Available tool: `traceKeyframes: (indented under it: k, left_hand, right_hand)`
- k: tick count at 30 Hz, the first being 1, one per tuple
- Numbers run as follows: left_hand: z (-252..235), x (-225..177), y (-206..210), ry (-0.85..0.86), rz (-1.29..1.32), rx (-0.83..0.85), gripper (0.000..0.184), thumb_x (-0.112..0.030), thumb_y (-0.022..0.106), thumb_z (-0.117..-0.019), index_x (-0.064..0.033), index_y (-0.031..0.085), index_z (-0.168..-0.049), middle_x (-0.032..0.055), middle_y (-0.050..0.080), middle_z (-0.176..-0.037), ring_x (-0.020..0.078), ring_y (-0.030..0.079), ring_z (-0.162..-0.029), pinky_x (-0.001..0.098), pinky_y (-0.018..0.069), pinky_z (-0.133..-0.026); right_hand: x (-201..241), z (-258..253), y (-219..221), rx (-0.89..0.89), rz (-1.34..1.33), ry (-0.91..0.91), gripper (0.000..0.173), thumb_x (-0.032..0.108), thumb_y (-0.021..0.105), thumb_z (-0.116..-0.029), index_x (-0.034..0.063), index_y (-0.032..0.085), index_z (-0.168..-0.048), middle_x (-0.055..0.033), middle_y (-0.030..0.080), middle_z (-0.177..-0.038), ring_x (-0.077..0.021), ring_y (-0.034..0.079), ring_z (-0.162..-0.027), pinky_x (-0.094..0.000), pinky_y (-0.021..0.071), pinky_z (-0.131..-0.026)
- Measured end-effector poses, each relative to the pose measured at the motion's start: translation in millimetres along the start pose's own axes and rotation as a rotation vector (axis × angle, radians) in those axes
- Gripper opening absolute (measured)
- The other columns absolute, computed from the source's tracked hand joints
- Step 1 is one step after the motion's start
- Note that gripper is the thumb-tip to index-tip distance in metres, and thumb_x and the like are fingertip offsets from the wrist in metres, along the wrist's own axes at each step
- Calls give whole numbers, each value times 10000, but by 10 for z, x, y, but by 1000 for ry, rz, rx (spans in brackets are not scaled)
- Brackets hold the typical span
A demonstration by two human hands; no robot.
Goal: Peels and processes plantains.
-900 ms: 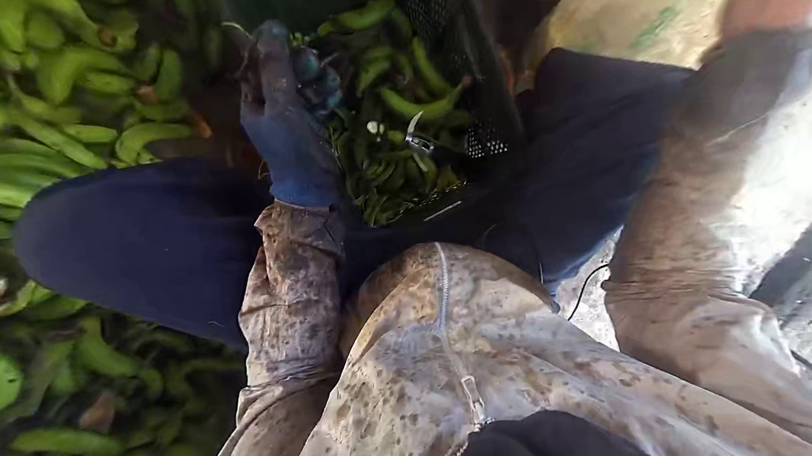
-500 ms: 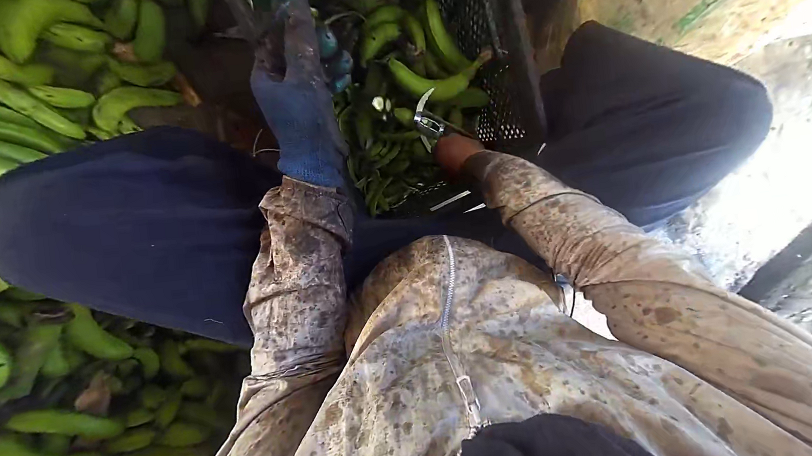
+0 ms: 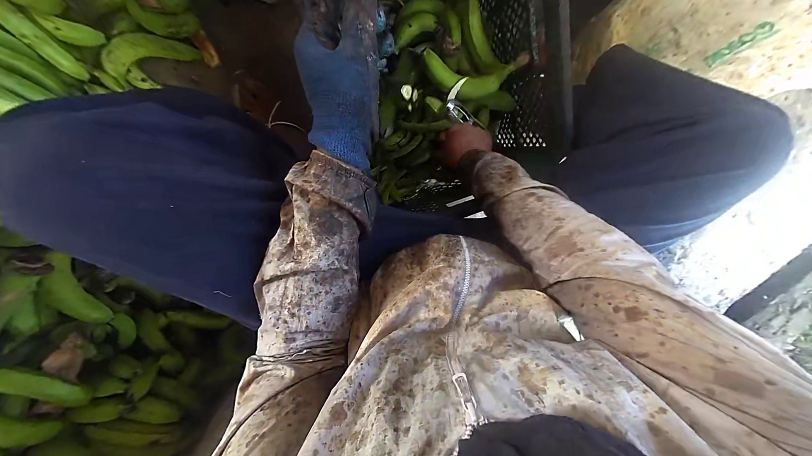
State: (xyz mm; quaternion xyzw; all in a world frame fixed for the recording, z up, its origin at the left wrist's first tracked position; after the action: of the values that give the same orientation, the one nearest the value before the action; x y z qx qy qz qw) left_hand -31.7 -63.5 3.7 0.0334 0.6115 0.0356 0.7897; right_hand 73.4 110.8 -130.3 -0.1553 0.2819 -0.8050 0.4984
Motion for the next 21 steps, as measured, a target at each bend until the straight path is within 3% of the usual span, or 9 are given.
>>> traceKeyframes:
  k: [1, 3, 6, 8, 10, 11, 14, 17, 21]
  left_hand:
    - [-19, -12, -14, -6, -23, 11, 263, -172, 597, -1033, 29, 623, -1201, 68, 691, -921, 148, 695, -753, 311, 626, -685]
    - [8, -4, -21, -45, -122, 91, 322, -233, 614, -1028, 0, 625, -1250, 65, 702, -1011, 132, 709, -831, 303, 630, -741]
    - [77, 13, 60, 9, -383, 377, 446, -284, 674, -980, -52, 606, -1355, 57, 698, -1187, 92, 691, -1012, 285, 582, -916]
    - [214, 41, 172, 54, -605, 591, 633, -348, 750, -923, -106, 526, -1463, 74, 647, -1319, 127, 655, -1145, 328, 542, -1010]
    - [328, 72, 305, 121, -722, 702, 858, -419, 821, -838, -155, 425, -1552, 114, 540, -1484, 198, 562, -1318, 395, 454, -1121]
    - [376, 80, 347, 162, -719, 709, 891, -402, 840, -813, -155, 416, -1556, 126, 534, -1485, 210, 562, -1316, 399, 454, -1120]
    - [424, 2, 242, 225, -576, 557, 793, -296, 807, -837, -83, 455, -1514, 94, 656, -1330, 132, 649, -1178, 326, 516, -1045]
    - [270, -70, -104, 181, -115, 260, 636, -129, 751, -872, 43, 480, -1421, 120, 681, -1213, 167, 684, -1083, 335, 585, -965]
    - [130, -82, -414, 94, 439, -78, 436, 58, 628, -844, 44, 492, -1258, 165, 640, -1049, 241, 667, -936, 409, 607, -819]
  right_hand:
    - [-88, 11, -107, -9, -75, -3, 637, 503, 697, -910, 11, 656, -1312, -271, 661, -1276, -463, 631, -1203, -704, 483, -953]
    - [-283, 126, -338, -86, -294, -25, 596, 548, 741, -880, 12, 721, -1139, -243, 698, -1171, -415, 663, -1137, -666, 493, -967]
    - [-379, 465, -787, -218, -629, -70, 516, 506, 778, -866, 29, 733, -1058, -179, 716, -1033, -323, 684, -990, -595, 522, -919]
    - [-360, 705, -971, -270, -749, -104, 470, 518, 774, -851, 72, 714, -986, -80, 682, -878, -206, 647, -778, -482, 540, -750]
    - [-263, 864, -1086, -285, -930, -197, 370, 472, 795, -843, 128, 663, -861, 34, 578, -661, -83, 509, -507, -312, 472, -505]
    - [-181, 953, -1130, -258, -1035, -261, 332, 427, 793, -871, 127, 654, -855, 51, 550, -610, -63, 476, -454, -268, 453, -458]
    - [20, 1174, -1219, -252, -1232, -473, 277, 359, 663, -1014, 86, 652, -968, 48, 540, -603, -62, 485, -452, -229, 456, -442]
    - [65, 1267, -1171, -362, -1060, -609, 445, 425, 416, -1099, 56, 587, -1281, -16, 601, -839, -114, 580, -642, -292, 531, -568]
    - [160, 1221, -695, -400, -841, -572, 478, 402, 364, -1114, 17, 647, -1146, -85, 623, -813, -199, 613, -688, -437, 549, -684]
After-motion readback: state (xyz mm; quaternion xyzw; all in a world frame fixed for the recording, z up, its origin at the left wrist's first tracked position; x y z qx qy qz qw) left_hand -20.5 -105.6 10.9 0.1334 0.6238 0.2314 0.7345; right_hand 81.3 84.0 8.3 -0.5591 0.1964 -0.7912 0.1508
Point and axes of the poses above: each hand's wrist, its own z-axis away from the middle knuckle, its own y-axis out of the palm, x = y × z, the point moved 4 cm from there along -z, towards the middle knuckle
